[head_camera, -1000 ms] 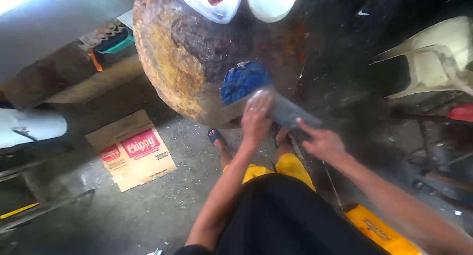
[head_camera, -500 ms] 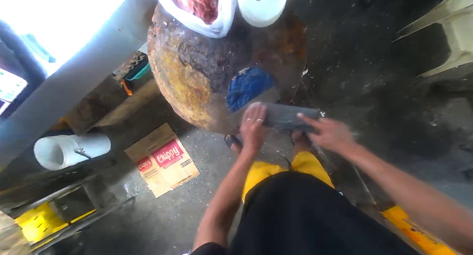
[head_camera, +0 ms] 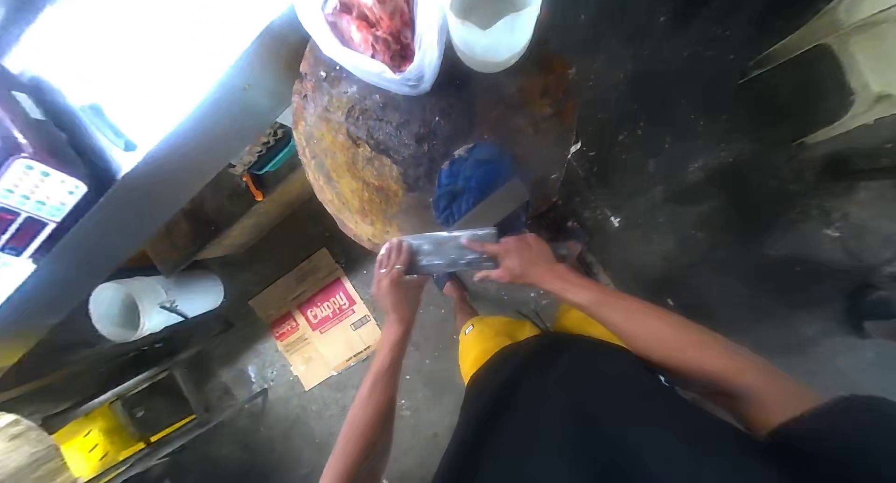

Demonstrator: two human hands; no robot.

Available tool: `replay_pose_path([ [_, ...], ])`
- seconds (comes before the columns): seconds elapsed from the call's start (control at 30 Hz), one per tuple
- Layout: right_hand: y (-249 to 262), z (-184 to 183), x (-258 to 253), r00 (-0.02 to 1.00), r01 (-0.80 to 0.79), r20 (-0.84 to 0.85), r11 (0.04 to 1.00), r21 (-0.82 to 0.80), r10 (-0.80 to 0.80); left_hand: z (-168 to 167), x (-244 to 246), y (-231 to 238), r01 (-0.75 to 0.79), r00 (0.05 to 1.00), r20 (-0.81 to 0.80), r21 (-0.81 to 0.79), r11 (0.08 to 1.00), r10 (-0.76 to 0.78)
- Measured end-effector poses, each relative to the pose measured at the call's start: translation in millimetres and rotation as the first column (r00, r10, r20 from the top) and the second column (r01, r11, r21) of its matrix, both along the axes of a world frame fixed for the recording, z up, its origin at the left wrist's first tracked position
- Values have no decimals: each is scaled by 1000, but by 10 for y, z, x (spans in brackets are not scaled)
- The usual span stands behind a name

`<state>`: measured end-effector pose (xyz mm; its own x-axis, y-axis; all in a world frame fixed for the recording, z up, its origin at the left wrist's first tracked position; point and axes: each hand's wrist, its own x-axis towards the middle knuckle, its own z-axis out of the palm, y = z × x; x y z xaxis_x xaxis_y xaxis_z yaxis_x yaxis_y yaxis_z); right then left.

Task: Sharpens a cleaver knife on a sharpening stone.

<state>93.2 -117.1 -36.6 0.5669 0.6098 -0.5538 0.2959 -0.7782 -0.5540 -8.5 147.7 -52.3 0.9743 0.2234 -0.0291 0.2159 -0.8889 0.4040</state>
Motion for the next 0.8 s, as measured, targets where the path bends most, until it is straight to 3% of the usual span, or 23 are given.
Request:
replay_pose_path([
  [0.07,-713,46,-7,984,147,104,989,-27,-143,24,307,-688,80,997,3,-48,996,-80],
  [0.17,-1811,222,53,913,355,270,922,-153,-307,-148,882,-1760,282,954,155,-172,944,-257],
  [0.23,-2124,287,152,884,402,341,893,-203,-320,-233,1170,-2096,368,924,194,-227,902,-329],
  [0.3,-1887,242,155,906,364,308,906,-215,-291,-249,1051,-1839,359,931,151,-220,907,-332],
  [0.4,-748,-77,-24,979,180,114,979,-100,-169,-219,273,-649,164,986,6,-59,985,-164],
  [0.47,45,-209,-118,999,43,6,998,36,-44,-131,-167,59,18,1000,2,29,999,-18],
  [0.57,241,-174,-209,1000,6,3,992,129,-7,-70,-252,214,-29,997,66,52,998,26],
  [0.67,-678,13,-90,984,169,55,985,27,-171,-30,253,-649,88,995,52,-54,995,-85],
  [0.8,-2043,265,82,913,375,249,906,-197,-324,-203,985,-2012,329,939,178,-220,918,-294],
])
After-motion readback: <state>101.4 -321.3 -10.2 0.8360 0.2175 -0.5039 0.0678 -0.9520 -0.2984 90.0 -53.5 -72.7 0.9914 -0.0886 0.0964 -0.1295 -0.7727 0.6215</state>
